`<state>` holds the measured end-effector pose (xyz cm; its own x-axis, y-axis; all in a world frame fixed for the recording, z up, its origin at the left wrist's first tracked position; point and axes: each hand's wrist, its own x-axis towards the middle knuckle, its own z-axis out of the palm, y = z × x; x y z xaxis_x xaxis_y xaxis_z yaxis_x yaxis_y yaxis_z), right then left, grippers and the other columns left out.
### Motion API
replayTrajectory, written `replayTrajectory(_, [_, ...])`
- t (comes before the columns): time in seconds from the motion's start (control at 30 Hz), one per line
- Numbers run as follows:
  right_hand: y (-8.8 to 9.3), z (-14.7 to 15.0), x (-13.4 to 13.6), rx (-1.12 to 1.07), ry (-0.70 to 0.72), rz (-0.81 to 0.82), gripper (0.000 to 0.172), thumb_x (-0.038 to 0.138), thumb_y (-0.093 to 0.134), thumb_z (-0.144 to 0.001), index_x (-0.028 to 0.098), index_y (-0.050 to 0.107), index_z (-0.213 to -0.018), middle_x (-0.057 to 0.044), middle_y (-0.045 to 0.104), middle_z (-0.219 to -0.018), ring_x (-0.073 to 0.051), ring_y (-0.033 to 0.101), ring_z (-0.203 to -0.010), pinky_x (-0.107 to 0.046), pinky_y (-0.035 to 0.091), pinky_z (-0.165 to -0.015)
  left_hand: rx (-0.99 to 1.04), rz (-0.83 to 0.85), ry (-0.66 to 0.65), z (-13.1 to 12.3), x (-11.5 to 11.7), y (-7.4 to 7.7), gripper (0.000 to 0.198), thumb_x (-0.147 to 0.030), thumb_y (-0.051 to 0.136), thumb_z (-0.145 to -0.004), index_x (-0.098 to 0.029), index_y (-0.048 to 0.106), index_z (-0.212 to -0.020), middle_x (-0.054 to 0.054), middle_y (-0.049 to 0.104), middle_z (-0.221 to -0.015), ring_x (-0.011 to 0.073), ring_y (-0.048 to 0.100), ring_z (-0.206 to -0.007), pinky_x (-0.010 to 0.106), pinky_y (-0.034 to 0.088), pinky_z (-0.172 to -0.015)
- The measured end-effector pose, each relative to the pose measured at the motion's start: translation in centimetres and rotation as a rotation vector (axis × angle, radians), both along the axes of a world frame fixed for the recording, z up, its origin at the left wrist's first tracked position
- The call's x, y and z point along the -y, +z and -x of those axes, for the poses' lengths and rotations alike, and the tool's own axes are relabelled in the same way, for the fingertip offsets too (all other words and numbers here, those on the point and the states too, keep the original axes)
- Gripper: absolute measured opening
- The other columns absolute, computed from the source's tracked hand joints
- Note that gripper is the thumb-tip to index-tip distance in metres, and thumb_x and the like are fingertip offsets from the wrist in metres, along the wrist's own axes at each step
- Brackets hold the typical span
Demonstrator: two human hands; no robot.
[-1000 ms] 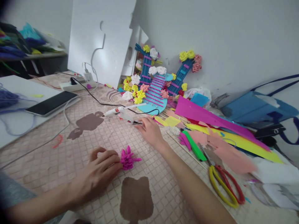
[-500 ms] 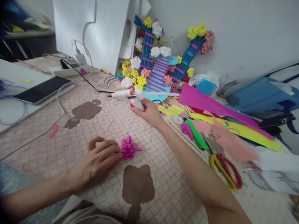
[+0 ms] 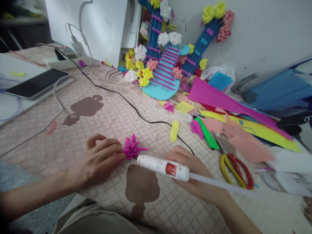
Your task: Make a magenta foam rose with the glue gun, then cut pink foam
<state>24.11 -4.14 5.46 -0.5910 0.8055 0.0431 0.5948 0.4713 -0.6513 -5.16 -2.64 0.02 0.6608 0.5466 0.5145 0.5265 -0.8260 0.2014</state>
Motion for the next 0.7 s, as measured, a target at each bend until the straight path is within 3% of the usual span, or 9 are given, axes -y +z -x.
replayTrajectory(0.7, [-1.1, 0.8, 0.4, 0.042, 0.009, 0.040, 0.017, 0.036, 0.047, -0.092, 0.023, 0.058, -0.094, -0.003, 0.056, -0.082, -0.017, 0.055, -0.073, -0.029, 0.045, -0.060, -0.012, 0.027, -0.005, 0.1, 0.1, -0.2, 0.023, -0.011, 0.040, -0.095, -0.017, 0.062, -0.099, 0.003, 0.065, -0.092, 0.0195, 0.054, -0.095, 0.042, 0.027, -0.090])
